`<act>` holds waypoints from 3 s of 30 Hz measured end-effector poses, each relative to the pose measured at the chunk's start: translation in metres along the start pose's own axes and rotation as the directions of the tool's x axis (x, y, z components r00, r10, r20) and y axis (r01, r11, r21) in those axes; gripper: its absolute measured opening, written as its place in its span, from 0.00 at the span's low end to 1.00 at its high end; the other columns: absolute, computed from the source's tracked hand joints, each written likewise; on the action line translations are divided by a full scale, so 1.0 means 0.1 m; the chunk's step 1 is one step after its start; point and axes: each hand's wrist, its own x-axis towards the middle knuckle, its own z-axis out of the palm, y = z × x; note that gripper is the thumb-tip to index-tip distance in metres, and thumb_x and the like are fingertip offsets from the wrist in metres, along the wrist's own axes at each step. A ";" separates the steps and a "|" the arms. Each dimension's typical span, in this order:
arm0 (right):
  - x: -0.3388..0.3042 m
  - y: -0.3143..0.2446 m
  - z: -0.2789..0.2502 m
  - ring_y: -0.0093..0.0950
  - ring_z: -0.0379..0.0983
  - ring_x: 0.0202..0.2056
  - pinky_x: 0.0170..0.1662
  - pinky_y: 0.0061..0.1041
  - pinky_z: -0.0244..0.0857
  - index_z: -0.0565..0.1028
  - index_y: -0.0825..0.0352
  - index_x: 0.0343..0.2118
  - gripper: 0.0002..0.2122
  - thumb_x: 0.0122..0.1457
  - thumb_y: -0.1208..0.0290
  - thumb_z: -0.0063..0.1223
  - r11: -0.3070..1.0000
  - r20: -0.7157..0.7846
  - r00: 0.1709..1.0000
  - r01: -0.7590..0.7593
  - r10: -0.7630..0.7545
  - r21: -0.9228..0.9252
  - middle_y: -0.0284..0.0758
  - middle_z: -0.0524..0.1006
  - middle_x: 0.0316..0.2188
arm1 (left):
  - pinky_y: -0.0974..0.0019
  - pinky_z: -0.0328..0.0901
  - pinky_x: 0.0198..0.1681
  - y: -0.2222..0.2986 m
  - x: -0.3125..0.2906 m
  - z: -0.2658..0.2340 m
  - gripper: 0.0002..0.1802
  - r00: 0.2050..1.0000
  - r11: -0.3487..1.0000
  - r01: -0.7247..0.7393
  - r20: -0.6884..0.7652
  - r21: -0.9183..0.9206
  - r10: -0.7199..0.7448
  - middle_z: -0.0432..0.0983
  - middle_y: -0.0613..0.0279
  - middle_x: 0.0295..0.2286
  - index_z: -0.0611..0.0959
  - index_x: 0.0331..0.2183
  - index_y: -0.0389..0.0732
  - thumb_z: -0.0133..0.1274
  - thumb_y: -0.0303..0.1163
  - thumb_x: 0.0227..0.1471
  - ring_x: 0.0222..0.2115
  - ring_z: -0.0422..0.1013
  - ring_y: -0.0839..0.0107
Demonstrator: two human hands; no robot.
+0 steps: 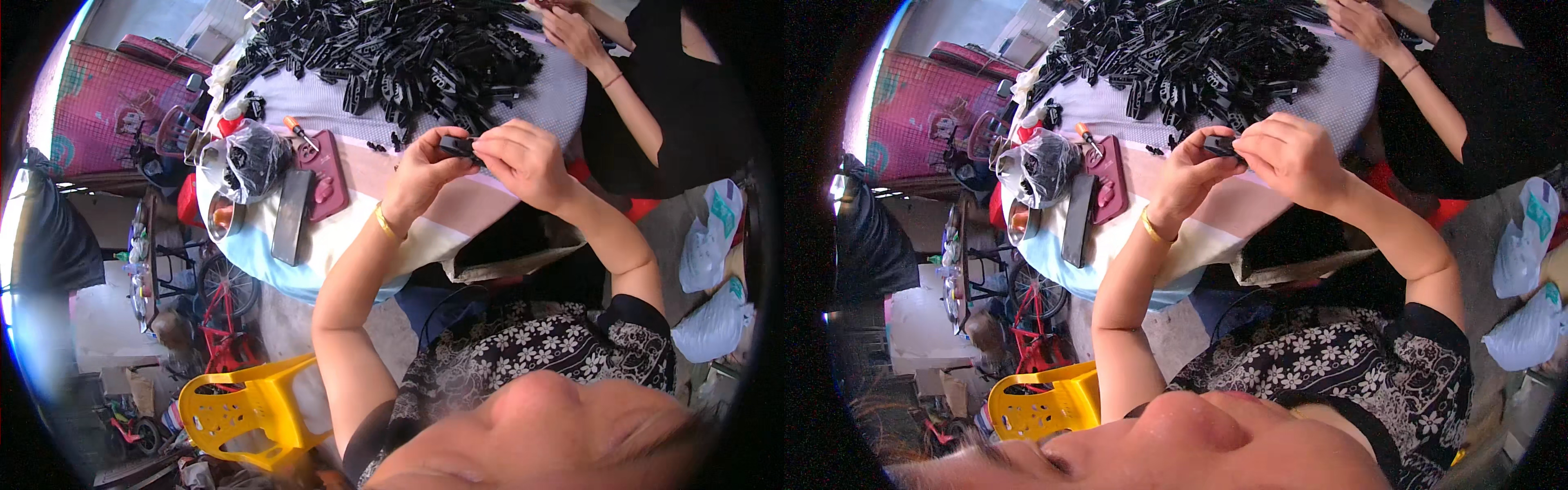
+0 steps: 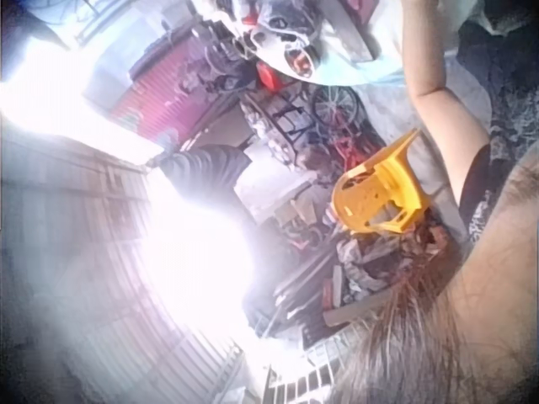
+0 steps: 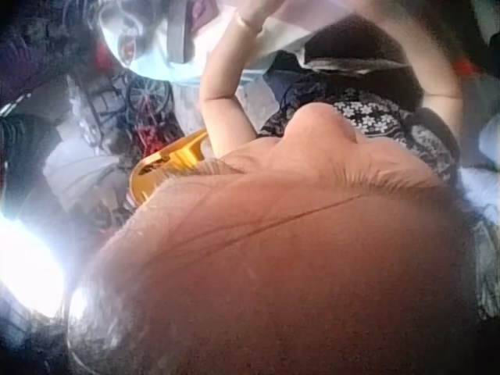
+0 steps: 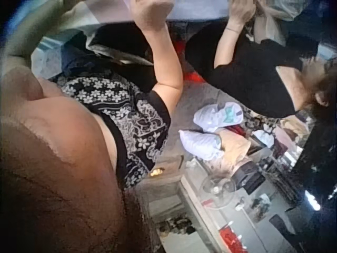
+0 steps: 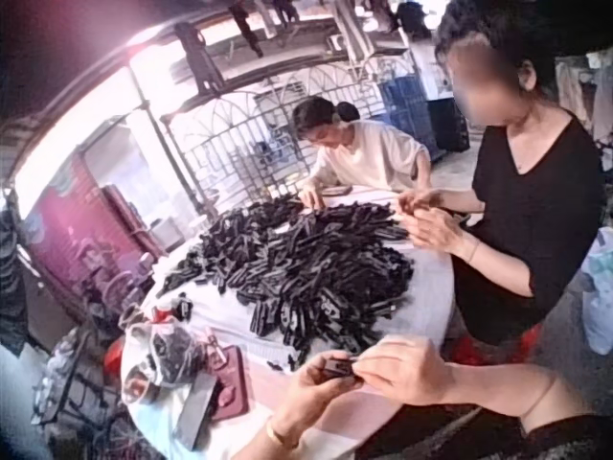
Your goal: The person repeatedly assembles plastic components by hand, inserting small black plastic pieces into larger plastic housings.
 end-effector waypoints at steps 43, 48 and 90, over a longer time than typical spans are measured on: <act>-0.16 0.00 -0.26 0.37 0.74 0.27 0.32 0.30 0.67 0.74 0.69 0.34 0.12 0.45 0.73 0.58 0.954 0.281 0.931 -0.275 0.233 0.122 0.41 0.76 0.27 | 0.73 0.65 0.39 0.04 -0.17 0.30 0.24 0.989 0.546 -0.144 0.104 0.825 0.104 0.75 0.60 0.37 0.73 0.45 0.35 0.57 0.24 0.43 0.34 0.70 0.78; -0.15 -0.13 -0.61 0.27 0.73 0.22 0.26 0.23 0.64 0.75 0.70 0.31 0.10 0.45 0.72 0.59 0.835 0.509 0.761 -0.533 0.401 0.138 0.39 0.76 0.23 | 0.72 0.66 0.36 0.15 -0.15 0.26 0.25 0.937 0.528 -0.338 0.329 0.779 0.116 0.74 0.63 0.38 0.74 0.46 0.39 0.60 0.32 0.43 0.35 0.70 0.74; -0.20 0.89 -0.06 0.36 0.74 0.34 0.37 0.30 0.68 0.77 0.63 0.33 0.07 0.49 0.74 0.54 0.934 0.086 0.945 -0.294 0.316 -0.202 0.39 0.76 0.34 | 0.66 0.67 0.35 0.42 0.21 -0.22 0.13 0.533 -0.224 0.073 0.151 0.972 0.832 0.75 0.50 0.34 0.77 0.37 0.34 0.50 0.32 0.52 0.33 0.72 0.59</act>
